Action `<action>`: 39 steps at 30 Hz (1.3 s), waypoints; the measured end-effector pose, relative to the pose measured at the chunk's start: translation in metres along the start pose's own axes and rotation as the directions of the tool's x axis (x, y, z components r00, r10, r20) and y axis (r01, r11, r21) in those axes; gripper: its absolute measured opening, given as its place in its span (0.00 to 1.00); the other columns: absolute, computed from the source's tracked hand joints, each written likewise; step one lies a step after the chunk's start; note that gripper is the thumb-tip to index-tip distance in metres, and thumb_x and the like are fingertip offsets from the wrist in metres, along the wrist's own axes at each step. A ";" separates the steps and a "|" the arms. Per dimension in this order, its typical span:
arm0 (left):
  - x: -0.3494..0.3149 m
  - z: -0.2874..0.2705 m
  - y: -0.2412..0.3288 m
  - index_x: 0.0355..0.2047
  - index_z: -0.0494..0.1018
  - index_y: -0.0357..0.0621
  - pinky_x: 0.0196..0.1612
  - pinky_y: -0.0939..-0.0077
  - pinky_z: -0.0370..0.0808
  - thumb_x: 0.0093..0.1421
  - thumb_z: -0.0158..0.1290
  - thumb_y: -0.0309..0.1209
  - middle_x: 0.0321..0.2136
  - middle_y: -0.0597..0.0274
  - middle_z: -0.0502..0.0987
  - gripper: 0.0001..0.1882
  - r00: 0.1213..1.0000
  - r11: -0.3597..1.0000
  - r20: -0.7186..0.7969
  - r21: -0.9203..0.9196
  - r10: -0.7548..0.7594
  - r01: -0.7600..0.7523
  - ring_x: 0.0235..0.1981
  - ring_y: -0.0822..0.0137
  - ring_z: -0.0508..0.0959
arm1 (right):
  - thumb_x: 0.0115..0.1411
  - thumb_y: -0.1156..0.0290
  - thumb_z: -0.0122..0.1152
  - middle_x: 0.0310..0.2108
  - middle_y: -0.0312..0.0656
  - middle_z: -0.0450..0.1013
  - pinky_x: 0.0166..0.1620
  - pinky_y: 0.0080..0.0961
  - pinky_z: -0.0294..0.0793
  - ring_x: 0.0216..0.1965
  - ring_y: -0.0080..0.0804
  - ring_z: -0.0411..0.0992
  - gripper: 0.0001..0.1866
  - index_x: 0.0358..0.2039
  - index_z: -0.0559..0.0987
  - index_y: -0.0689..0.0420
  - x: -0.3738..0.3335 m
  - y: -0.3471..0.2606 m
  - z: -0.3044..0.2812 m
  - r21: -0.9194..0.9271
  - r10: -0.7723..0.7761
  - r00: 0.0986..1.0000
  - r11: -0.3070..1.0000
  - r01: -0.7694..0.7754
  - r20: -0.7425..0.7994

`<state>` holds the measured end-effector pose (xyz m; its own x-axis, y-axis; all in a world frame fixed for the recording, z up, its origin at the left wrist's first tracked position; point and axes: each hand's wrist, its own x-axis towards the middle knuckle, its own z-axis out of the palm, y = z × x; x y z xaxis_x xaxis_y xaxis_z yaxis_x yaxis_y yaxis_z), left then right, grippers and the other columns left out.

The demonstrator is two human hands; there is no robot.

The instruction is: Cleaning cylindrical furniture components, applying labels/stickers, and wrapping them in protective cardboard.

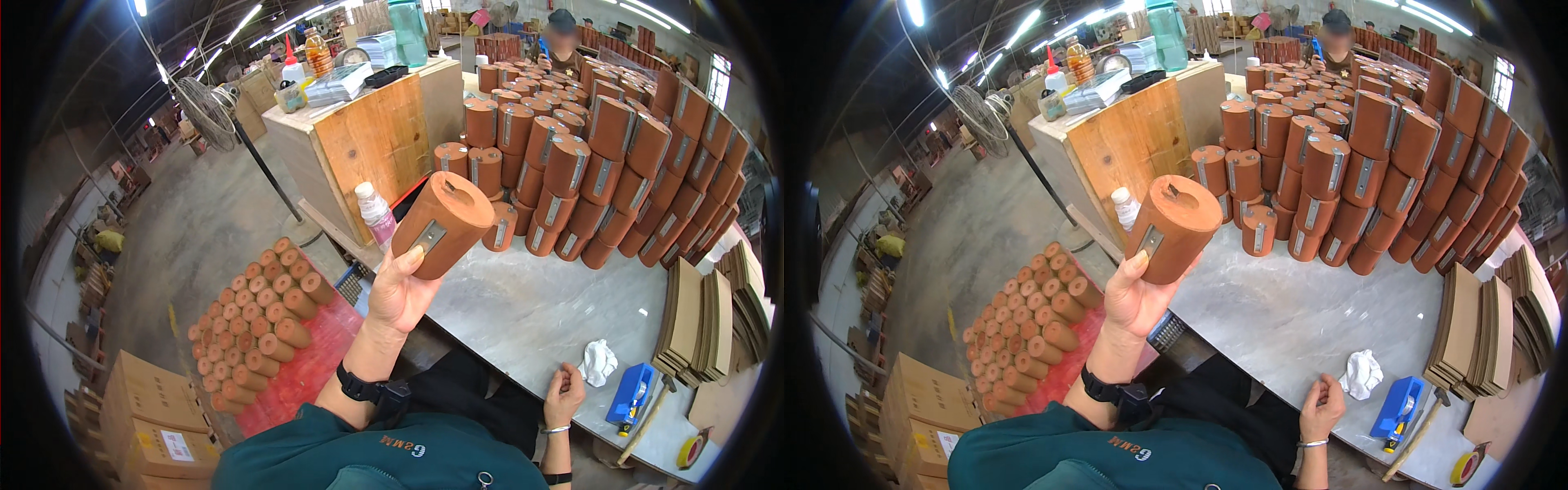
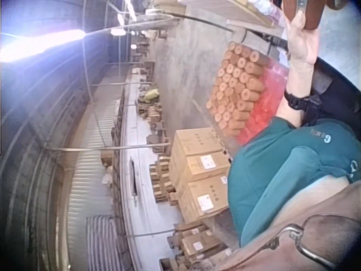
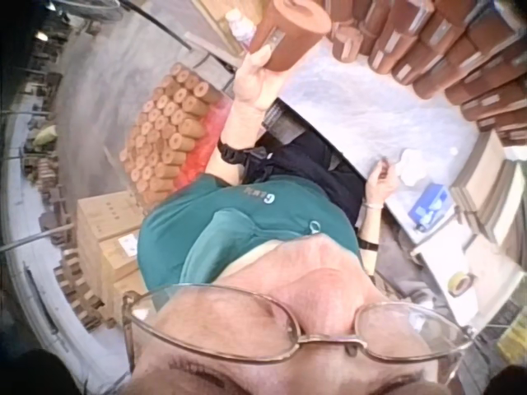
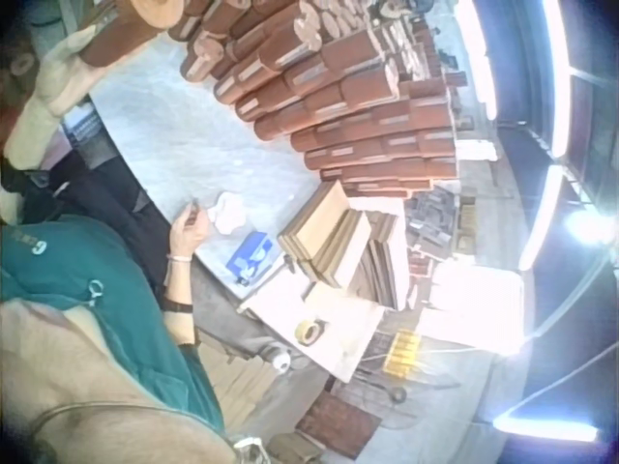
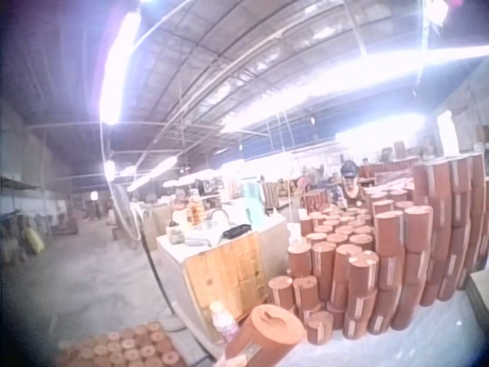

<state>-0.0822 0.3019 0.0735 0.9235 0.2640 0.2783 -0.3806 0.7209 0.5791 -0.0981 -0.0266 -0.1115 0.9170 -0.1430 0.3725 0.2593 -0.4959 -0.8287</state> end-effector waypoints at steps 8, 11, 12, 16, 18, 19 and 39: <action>0.033 0.036 0.018 0.59 0.58 0.43 0.60 0.65 0.68 0.57 0.61 0.22 0.52 0.58 0.68 0.32 0.981 0.960 0.022 0.204 0.193 -0.193 0.56 0.67 0.69 | 0.58 0.77 0.59 0.23 0.40 0.72 0.26 0.21 0.66 0.22 0.23 0.67 0.06 0.37 0.79 0.65 0.000 -0.003 0.001 -0.024 0.009 1.000 1.000 -0.009 -0.001; 0.037 0.048 0.019 0.57 0.59 0.43 0.55 0.70 0.71 0.53 0.64 0.20 0.50 0.58 0.68 0.34 0.889 0.786 0.025 0.455 0.458 -0.418 0.54 0.67 0.70 | 0.58 0.77 0.59 0.24 0.40 0.72 0.26 0.21 0.66 0.22 0.24 0.68 0.06 0.36 0.78 0.65 -0.002 0.004 0.000 -0.042 -0.023 1.000 0.999 0.023 0.003; 0.036 0.049 0.019 0.57 0.59 0.43 0.55 0.70 0.71 0.53 0.64 0.20 0.50 0.58 0.68 0.34 0.890 0.789 0.030 0.450 0.454 -0.418 0.54 0.67 0.70 | 0.58 0.77 0.59 0.24 0.40 0.72 0.26 0.21 0.66 0.22 0.24 0.68 0.06 0.36 0.78 0.65 -0.001 0.004 0.001 -0.045 -0.022 1.000 0.999 0.022 -0.005; 0.024 0.048 0.016 0.58 0.58 0.43 0.54 0.72 0.71 0.53 0.63 0.20 0.51 0.60 0.68 0.35 0.835 0.655 0.084 0.579 0.544 -0.486 0.53 0.69 0.71 | 0.58 0.77 0.60 0.23 0.40 0.72 0.26 0.20 0.67 0.22 0.24 0.68 0.06 0.36 0.78 0.65 0.001 -0.004 0.001 -0.030 -0.029 0.999 0.999 0.028 -0.015; 0.021 0.044 0.016 0.58 0.58 0.43 0.55 0.72 0.70 0.52 0.63 0.19 0.51 0.60 0.68 0.36 0.766 0.539 0.184 0.611 0.616 -0.580 0.54 0.68 0.70 | 0.58 0.77 0.60 0.23 0.40 0.72 0.26 0.20 0.67 0.22 0.24 0.68 0.06 0.36 0.78 0.64 0.003 -0.006 0.000 -0.033 -0.042 0.999 0.999 0.042 -0.017; 0.017 0.044 0.018 0.58 0.58 0.43 0.55 0.72 0.70 0.52 0.63 0.19 0.51 0.60 0.68 0.36 0.763 0.539 0.186 0.605 0.620 -0.585 0.54 0.68 0.70 | 0.58 0.77 0.60 0.23 0.40 0.72 0.26 0.20 0.67 0.21 0.24 0.68 0.06 0.36 0.78 0.64 0.001 -0.005 0.000 -0.034 -0.029 1.000 0.999 0.029 0.000; 0.022 0.028 0.007 0.55 0.59 0.42 0.59 0.68 0.67 0.47 0.67 0.19 0.50 0.60 0.63 0.38 0.728 0.382 0.215 0.736 0.651 -0.559 0.54 0.65 0.69 | 0.56 0.78 0.60 0.21 0.42 0.72 0.25 0.23 0.68 0.20 0.27 0.69 0.06 0.34 0.78 0.64 0.003 -0.001 0.003 -0.058 -0.051 0.999 0.997 0.050 -0.013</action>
<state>-0.0659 0.2948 0.1050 0.4145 0.5236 0.7444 -0.6963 -0.3443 0.6298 -0.0949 -0.0242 -0.1107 0.8985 -0.1291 0.4196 0.2866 -0.5516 -0.7833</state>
